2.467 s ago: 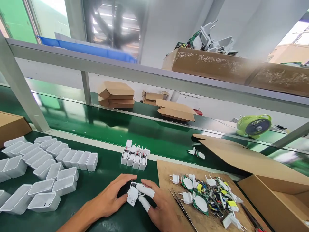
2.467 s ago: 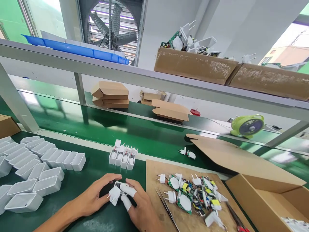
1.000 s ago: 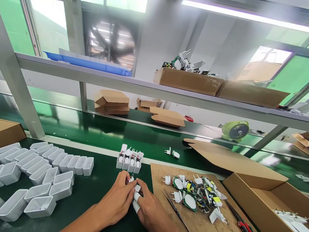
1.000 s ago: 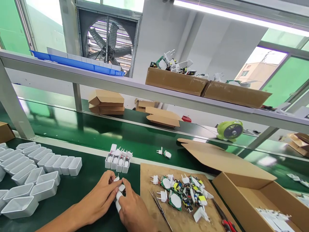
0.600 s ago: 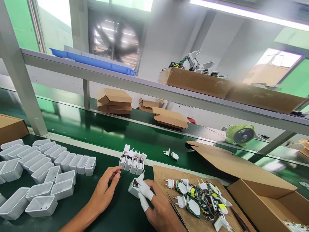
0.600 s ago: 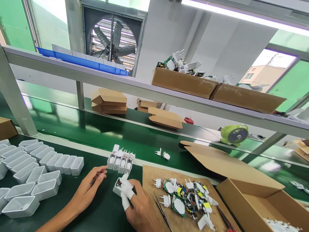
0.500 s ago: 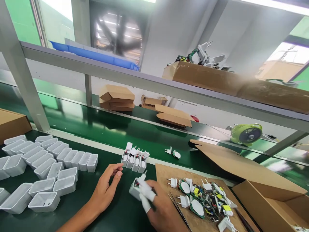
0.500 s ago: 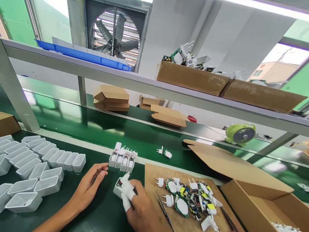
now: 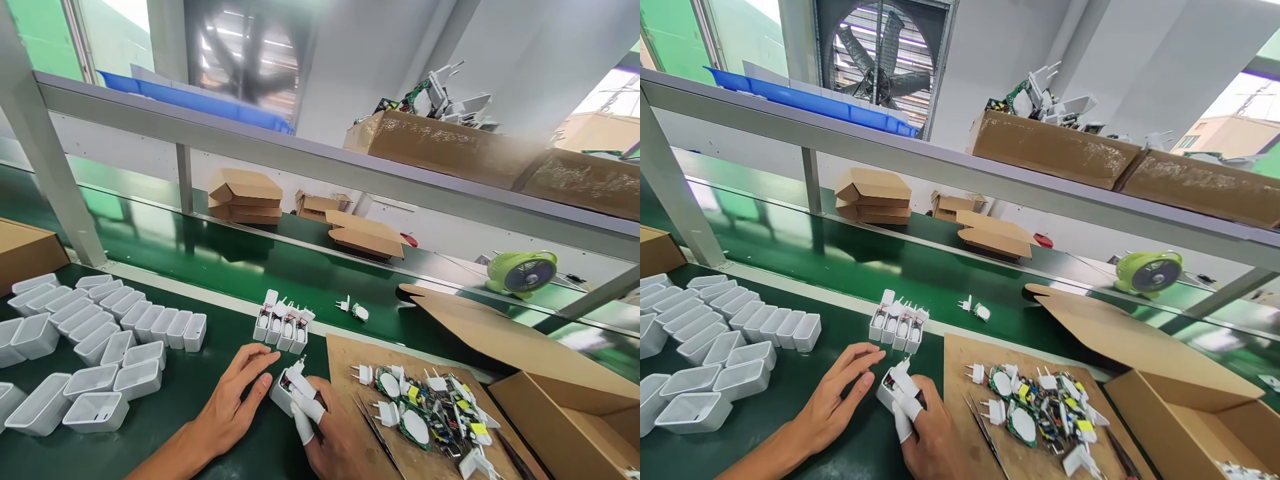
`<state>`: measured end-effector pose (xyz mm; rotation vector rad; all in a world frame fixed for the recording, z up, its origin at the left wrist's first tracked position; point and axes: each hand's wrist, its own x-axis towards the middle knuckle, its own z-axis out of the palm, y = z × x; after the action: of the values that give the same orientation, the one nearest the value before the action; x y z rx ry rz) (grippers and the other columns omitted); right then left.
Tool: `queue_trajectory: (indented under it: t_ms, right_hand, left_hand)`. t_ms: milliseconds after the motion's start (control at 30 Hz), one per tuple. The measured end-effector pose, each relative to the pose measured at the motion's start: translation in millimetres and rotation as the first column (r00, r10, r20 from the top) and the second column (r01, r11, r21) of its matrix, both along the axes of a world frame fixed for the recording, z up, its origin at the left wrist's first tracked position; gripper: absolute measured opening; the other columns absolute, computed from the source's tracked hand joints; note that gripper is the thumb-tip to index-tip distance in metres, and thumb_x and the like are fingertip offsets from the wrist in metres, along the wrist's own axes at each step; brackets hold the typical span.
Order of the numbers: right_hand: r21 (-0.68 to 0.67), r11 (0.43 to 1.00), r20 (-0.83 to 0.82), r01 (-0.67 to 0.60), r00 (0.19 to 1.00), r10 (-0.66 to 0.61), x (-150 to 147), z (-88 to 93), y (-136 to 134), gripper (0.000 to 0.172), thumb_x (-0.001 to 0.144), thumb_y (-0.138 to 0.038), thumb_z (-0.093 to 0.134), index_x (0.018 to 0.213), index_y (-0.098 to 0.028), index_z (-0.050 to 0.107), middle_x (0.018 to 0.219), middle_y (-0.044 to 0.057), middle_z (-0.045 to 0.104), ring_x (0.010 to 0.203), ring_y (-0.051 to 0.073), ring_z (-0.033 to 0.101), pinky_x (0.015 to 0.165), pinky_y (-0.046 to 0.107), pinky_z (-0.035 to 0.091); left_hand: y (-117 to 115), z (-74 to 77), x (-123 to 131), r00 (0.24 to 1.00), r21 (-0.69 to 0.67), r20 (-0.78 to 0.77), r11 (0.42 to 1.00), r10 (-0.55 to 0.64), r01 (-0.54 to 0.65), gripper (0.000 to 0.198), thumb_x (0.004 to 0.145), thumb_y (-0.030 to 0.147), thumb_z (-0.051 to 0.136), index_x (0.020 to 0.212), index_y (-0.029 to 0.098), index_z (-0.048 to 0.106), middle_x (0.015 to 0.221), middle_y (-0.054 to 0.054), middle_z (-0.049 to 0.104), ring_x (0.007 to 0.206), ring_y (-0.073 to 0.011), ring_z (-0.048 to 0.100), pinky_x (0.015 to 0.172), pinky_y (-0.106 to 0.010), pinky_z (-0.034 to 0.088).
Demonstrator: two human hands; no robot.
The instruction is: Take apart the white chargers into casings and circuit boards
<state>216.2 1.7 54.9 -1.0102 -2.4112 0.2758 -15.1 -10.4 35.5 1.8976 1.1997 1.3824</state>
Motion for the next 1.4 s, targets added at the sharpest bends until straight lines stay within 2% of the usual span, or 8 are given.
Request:
queue_trajectory:
  t_ms: [200, 400, 633, 800, 933, 1033, 1233, 1400]
  right_hand:
    - [0.065, 0.997, 0.027, -0.032, 0.999, 0.030, 2, -21.3, -6, 0.054, 0.085, 0.001, 0.045, 0.130, -0.024, 0.061, 0.128, 0.012, 0.066, 0.106, 0.025, 0.074, 0.087, 0.035, 0.066]
    - [0.031, 0.999, -0.163, 0.040, 0.986, -0.035, -1, -22.3, -7, 0.048, 0.100, -0.019, 0.062, 0.145, -0.029, 0.049, 0.128, 0.008, 0.071, 0.107, 0.022, 0.074, 0.095, 0.031, 0.063]
    - [-0.217, 0.974, -0.223, -0.059, 0.975, 0.010, -3, -13.3, -6, 0.040, 0.098, -0.016, 0.058, 0.134, -0.032, 0.065, 0.120, 0.007, 0.070, 0.107, 0.023, 0.070, 0.096, 0.037, 0.060]
    - [-0.709, 0.675, -0.612, -0.202, 0.651, -0.449, -12, -17.1, -1, 0.035, 0.090, -0.043, 0.072, 0.121, -0.026, 0.073, 0.113, 0.010, 0.076, 0.100, 0.029, 0.073, 0.087, 0.044, 0.063]
    - [-0.772, 0.474, -0.633, -0.422, 0.443, -0.635, -19, -11.1, -2, 0.039, 0.084, -0.054, 0.079, 0.106, -0.021, 0.077, 0.111, 0.013, 0.078, 0.096, 0.032, 0.075, 0.085, 0.047, 0.062]
    - [-0.765, 0.554, -0.638, -0.328, 0.499, -0.586, -24, -7.3, -5, 0.039, 0.086, -0.055, 0.076, 0.105, -0.021, 0.077, 0.107, 0.012, 0.078, 0.095, 0.030, 0.075, 0.089, 0.047, 0.062]
    - [-0.437, 0.896, -0.605, -0.073, 0.762, -0.233, -34, 2.7, 5, 0.035, 0.088, -0.041, 0.076, 0.119, -0.026, 0.071, 0.125, 0.010, 0.069, 0.108, 0.026, 0.071, 0.098, 0.040, 0.060]
    - [-0.404, 0.884, -0.537, 0.235, 0.722, -0.437, -15, 4.1, 61, 0.043, 0.089, -0.042, 0.062, 0.126, -0.019, 0.063, 0.120, 0.015, 0.071, 0.111, 0.030, 0.072, 0.102, 0.050, 0.059]
  left_hand:
    - [-6, -4.4, 10, 0.956, 0.136, -0.268, 0.977, -0.122, 0.163, 0.048, 0.109, 0.028, 0.051, 0.156, 0.030, 0.045, 0.156, -0.013, 0.050, 0.142, -0.0293, 0.052, 0.116, -0.044, 0.051]
    - [-9, -11.9, 18, 0.993, 0.017, -0.105, 0.998, 0.059, -0.058, 0.029, 0.107, 0.027, 0.050, 0.136, 0.026, 0.054, 0.123, -0.010, 0.066, 0.103, -0.0212, 0.073, 0.091, -0.033, 0.064]
    - [-8, -10.4, 15, 1.000, -0.138, -0.001, 0.990, -0.014, 0.014, 0.028, 0.106, 0.031, 0.051, 0.134, 0.030, 0.052, 0.122, -0.007, 0.064, 0.104, -0.0215, 0.072, 0.091, -0.037, 0.064]
    - [-13, -14.0, 19, 0.996, -0.066, -0.067, 0.996, -0.063, 0.059, 0.097, 0.083, 0.029, 0.085, 0.158, 0.035, 0.026, 0.139, -0.011, 0.059, 0.120, -0.0315, 0.067, 0.104, -0.050, 0.060]
    - [-16, -17.5, 27, 0.997, 0.080, -0.026, 0.994, -0.076, 0.078, 0.080, 0.098, 0.025, 0.067, 0.161, 0.037, 0.021, 0.147, -0.012, 0.054, 0.127, -0.0300, 0.063, 0.107, -0.048, 0.058]
    - [-16, -17.3, 31, 0.998, 0.127, -0.054, 0.991, -0.040, 0.047, 0.084, 0.096, 0.029, 0.072, 0.162, 0.033, 0.020, 0.145, -0.015, 0.055, 0.129, -0.0330, 0.060, 0.108, -0.051, 0.056]
    - [-1, -6.2, 17, 0.966, 0.154, -0.106, 0.963, 0.237, -0.220, 0.069, 0.094, 0.020, 0.062, 0.157, 0.028, 0.034, 0.137, -0.015, 0.061, 0.123, -0.0360, 0.056, 0.105, -0.059, 0.051]
    - [47, 0.0, -16, 0.885, -0.184, -0.009, 0.870, 0.465, -0.458, 0.061, 0.097, 0.027, 0.056, 0.154, 0.018, 0.038, 0.148, -0.018, 0.053, 0.141, -0.0350, 0.047, 0.118, -0.056, 0.040]
